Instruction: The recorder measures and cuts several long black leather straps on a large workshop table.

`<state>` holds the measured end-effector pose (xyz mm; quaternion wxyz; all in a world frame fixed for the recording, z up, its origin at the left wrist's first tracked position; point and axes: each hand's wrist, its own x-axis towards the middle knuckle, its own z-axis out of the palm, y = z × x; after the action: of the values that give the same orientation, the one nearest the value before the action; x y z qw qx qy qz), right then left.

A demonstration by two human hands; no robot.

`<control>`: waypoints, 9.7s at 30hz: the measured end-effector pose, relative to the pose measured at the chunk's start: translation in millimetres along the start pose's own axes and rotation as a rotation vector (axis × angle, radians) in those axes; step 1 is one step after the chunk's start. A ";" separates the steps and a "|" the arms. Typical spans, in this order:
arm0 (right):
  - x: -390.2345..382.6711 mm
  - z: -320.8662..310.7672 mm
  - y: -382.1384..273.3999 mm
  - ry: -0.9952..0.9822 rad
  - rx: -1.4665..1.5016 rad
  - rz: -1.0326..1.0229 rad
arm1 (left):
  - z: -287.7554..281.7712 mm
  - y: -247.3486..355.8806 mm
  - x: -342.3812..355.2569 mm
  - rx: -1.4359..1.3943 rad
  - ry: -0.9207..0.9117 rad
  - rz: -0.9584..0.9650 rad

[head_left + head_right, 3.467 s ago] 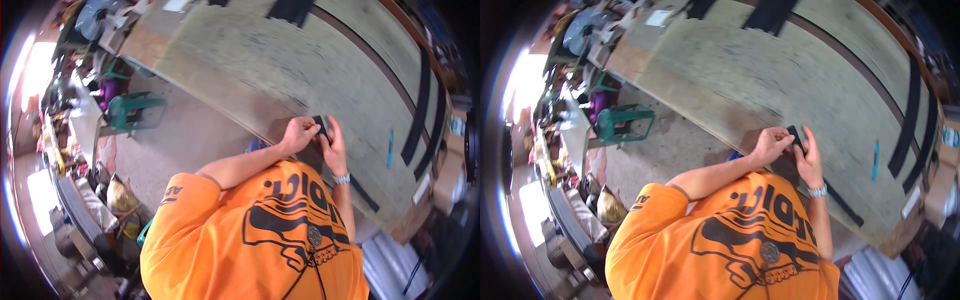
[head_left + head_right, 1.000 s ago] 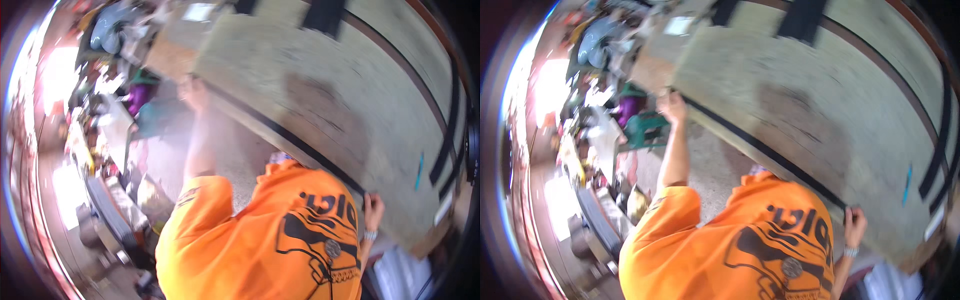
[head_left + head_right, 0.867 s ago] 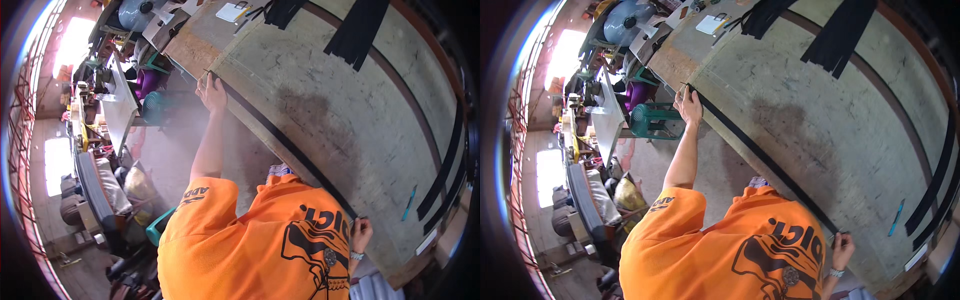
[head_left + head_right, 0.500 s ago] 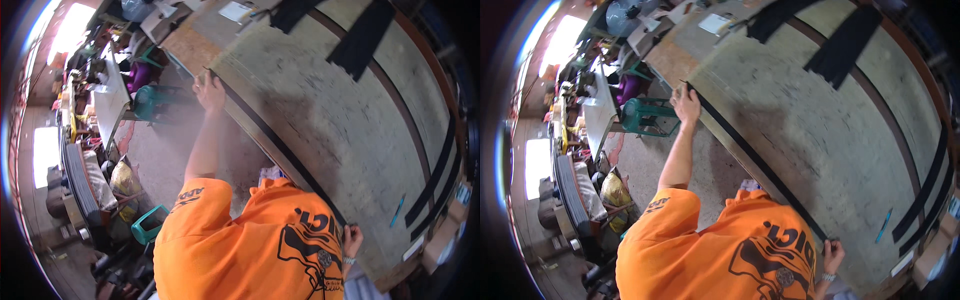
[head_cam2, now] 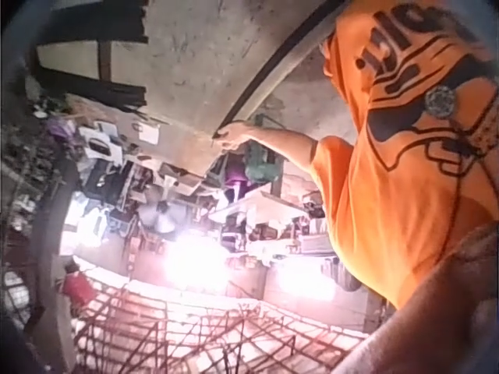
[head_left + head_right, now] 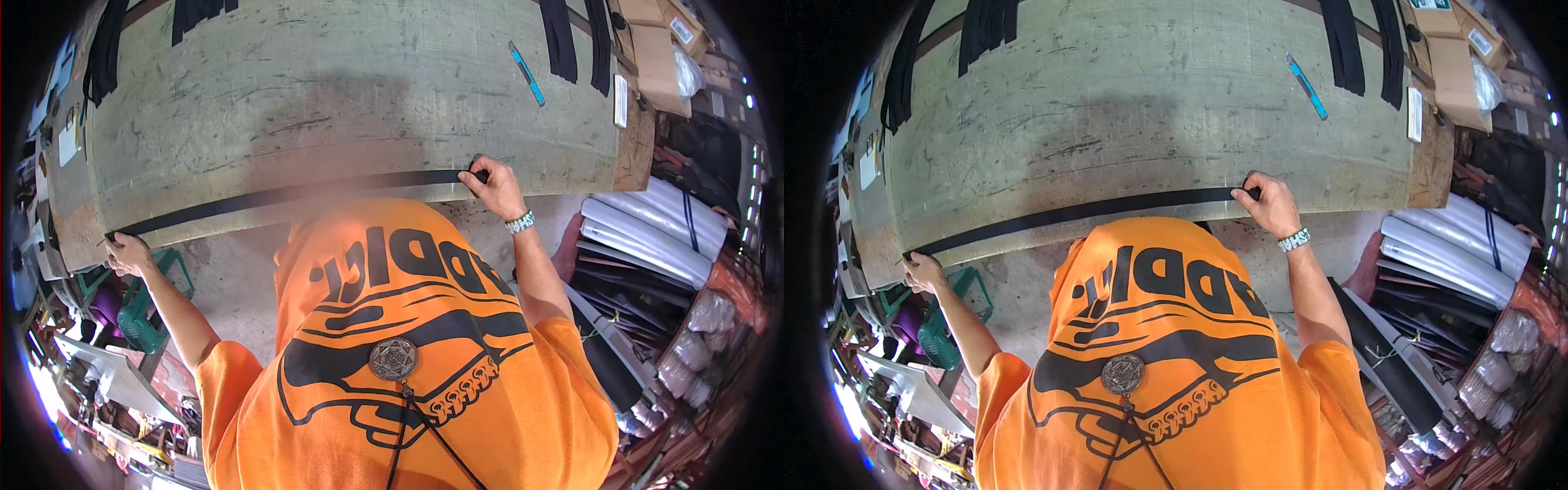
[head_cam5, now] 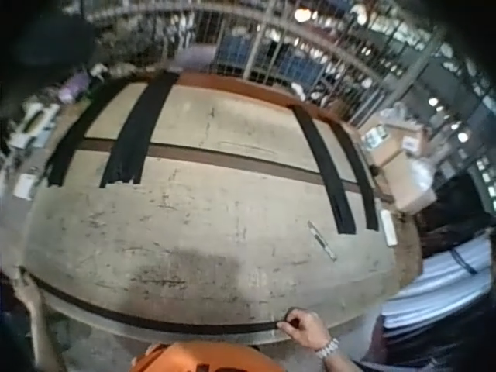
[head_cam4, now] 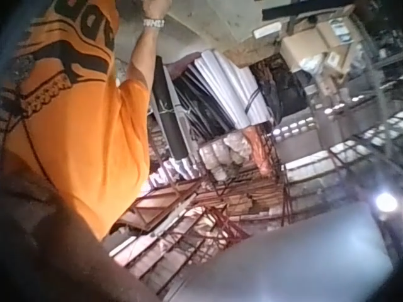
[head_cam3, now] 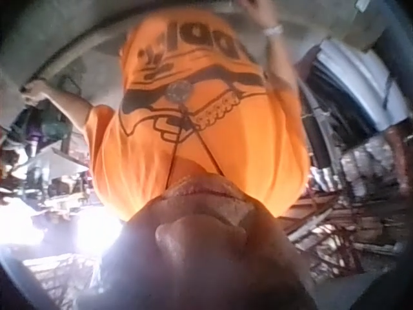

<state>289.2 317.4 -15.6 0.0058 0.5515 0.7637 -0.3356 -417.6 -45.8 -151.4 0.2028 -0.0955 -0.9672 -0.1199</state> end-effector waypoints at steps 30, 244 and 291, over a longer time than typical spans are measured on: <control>18.8 1.1 -0.4 -0.060 -0.071 0.173 | -14.6 19.1 -2.5 -0.122 -0.067 -0.018; 505.3 -522.5 585.8 0.761 -0.094 0.197 | -264.9 468.2 -409.9 -0.027 -0.913 0.977; 46.5 -31.3 -149.1 -0.049 1.073 -0.267 | -269.1 428.9 -275.9 -1.580 -1.432 0.187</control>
<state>156.1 347.8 66.5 -0.3009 0.3676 0.5485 -0.6881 30.1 252.5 56.2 -0.5230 -0.3217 -0.4983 -0.6121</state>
